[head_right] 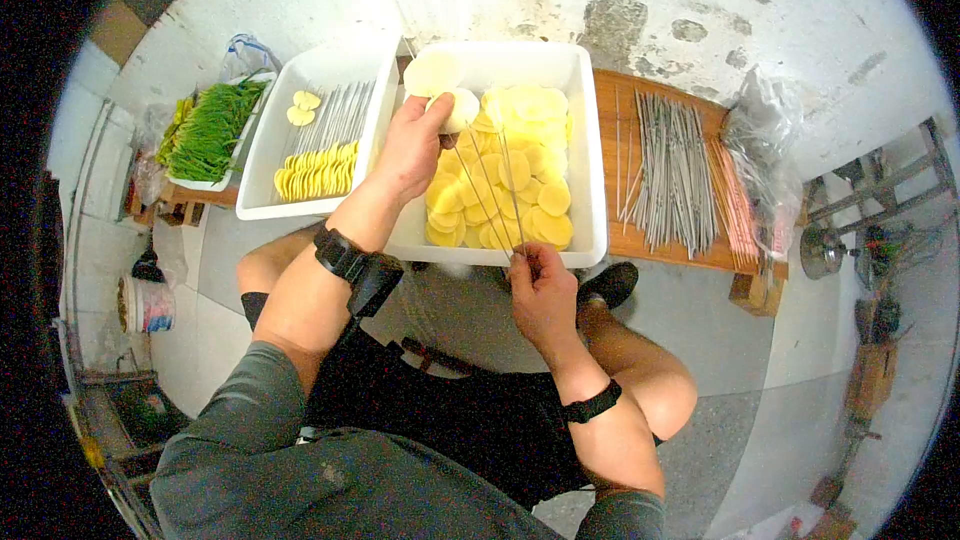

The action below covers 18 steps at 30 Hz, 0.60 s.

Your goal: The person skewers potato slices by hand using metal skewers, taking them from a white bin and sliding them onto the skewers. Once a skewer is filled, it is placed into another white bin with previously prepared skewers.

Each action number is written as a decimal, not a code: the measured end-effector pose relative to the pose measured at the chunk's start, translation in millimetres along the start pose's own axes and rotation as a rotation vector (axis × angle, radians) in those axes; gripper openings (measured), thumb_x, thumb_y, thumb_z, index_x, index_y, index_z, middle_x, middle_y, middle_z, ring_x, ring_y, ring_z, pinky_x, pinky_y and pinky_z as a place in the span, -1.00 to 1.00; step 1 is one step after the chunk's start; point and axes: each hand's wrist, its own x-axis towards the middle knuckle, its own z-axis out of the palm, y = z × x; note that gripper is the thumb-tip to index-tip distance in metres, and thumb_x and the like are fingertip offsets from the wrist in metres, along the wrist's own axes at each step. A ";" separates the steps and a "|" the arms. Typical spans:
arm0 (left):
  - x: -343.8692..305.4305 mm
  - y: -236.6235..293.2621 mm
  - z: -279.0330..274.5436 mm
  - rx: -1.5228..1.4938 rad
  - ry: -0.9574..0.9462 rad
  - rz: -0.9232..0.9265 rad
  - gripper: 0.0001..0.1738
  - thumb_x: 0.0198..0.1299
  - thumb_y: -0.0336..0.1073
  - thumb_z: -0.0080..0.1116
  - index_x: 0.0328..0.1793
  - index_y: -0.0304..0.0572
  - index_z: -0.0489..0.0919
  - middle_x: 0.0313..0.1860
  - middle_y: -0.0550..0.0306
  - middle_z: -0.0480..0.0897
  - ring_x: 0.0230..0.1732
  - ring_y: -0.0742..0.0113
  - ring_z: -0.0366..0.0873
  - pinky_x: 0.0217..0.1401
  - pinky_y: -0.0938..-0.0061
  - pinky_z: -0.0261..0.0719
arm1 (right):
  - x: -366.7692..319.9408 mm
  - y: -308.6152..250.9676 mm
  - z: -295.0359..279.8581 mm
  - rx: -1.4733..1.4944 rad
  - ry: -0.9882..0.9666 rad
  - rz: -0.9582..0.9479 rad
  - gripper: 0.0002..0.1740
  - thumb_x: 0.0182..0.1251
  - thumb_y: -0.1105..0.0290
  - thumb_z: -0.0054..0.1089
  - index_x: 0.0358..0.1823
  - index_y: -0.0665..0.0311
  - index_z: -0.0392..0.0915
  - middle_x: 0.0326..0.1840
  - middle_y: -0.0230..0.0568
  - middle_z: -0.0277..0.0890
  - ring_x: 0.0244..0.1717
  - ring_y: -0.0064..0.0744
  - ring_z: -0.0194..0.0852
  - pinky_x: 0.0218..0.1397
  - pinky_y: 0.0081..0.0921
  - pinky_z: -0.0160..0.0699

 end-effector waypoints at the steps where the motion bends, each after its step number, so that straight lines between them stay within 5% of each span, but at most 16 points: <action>1: 0.5 -0.6 0.1 -0.015 -0.011 0.004 -0.73 0.39 -0.19 -0.06 0.13 -0.06 0.44 -0.17 0.37 0.56 -0.30 0.60 0.40 -0.33 0.62 0.33 | 0.4 1.2 -0.1 -0.012 0.007 -0.017 -0.88 0.40 0.45 0.06 -0.14 0.35 0.45 -0.47 -0.42 0.46 -0.58 -0.75 0.26 -0.53 -0.72 0.25; 15: 1.7 2.9 6.4 -0.069 -0.048 0.009 -0.71 0.38 -0.18 -0.02 0.16 -0.03 0.44 -0.12 0.39 0.58 -0.25 0.60 0.44 -0.28 0.62 0.34 | 0.8 0.2 -1.8 -0.013 -0.002 -0.015 -0.87 0.40 0.44 0.04 -0.15 0.36 0.44 -0.55 -0.38 0.44 -0.69 -0.72 0.26 -0.63 -0.69 0.24; 18: 0.1 6.6 8.0 -0.076 -0.050 0.008 -0.65 0.39 -0.28 -0.07 0.23 -0.24 0.37 0.03 0.18 0.56 -0.06 0.45 0.56 -0.08 0.52 0.56 | -0.2 -3.5 -1.1 -0.031 0.006 -0.008 -0.88 0.40 0.44 0.04 -0.15 0.35 0.43 -0.56 -0.39 0.43 -0.69 -0.71 0.25 -0.63 -0.69 0.23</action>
